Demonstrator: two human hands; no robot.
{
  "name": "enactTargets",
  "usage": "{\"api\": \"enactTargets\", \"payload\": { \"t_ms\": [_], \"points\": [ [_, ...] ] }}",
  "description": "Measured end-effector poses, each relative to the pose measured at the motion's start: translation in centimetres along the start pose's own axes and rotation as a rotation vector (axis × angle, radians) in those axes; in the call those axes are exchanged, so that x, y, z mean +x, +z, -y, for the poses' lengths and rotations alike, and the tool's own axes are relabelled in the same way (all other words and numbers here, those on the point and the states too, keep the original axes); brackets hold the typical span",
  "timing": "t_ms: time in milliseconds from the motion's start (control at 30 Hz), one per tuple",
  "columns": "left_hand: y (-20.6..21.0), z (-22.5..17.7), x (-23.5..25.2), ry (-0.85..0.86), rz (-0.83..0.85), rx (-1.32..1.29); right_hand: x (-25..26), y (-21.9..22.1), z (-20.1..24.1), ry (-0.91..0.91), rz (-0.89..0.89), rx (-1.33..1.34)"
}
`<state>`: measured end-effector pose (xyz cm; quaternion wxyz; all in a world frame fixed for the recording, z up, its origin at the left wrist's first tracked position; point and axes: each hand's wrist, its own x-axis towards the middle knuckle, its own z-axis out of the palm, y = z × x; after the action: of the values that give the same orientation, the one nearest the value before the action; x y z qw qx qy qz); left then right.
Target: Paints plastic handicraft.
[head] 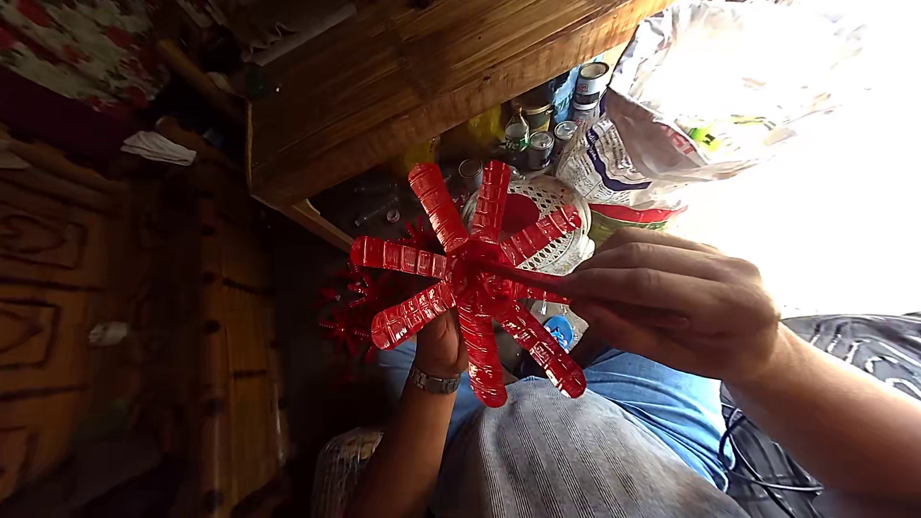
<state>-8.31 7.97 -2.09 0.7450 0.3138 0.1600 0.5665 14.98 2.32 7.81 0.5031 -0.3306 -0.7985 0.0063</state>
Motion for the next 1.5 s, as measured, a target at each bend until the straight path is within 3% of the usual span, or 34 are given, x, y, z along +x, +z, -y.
{"api": "enactTargets", "payload": {
  "t_ms": [233,433,600,833,933,1133,1333,1500],
  "points": [
    [-2.1,1.1,0.7,0.044,-0.02,0.043,0.2,0.1,-0.3,0.031,0.017,0.021],
    [-0.8,-0.1,1.1,-0.224,0.058,-0.219,0.9,-1.2,-0.7,0.106,-0.017,0.115],
    [0.0,-0.4,1.0,-0.23,0.088,-0.199,3.1,-1.7,-2.2,0.303,-0.036,0.272],
    [1.5,-0.7,0.7,-0.179,0.043,-0.182,5.0,-0.7,-3.9,0.368,-0.012,0.375],
    [1.3,-0.7,0.8,-0.184,0.038,-0.219,4.6,-0.5,-4.0,0.346,-0.014,0.345],
    [1.5,-0.9,0.9,-0.184,0.024,-0.188,3.3,-0.7,-3.0,0.128,0.049,0.165],
    [0.4,-0.3,1.0,-0.277,0.0,-0.199,4.1,-0.3,-2.8,0.225,-0.008,0.17],
    [1.3,-0.9,0.9,-0.166,0.022,-0.169,3.7,-0.3,-2.8,0.191,-0.017,0.106]
  ]
}}
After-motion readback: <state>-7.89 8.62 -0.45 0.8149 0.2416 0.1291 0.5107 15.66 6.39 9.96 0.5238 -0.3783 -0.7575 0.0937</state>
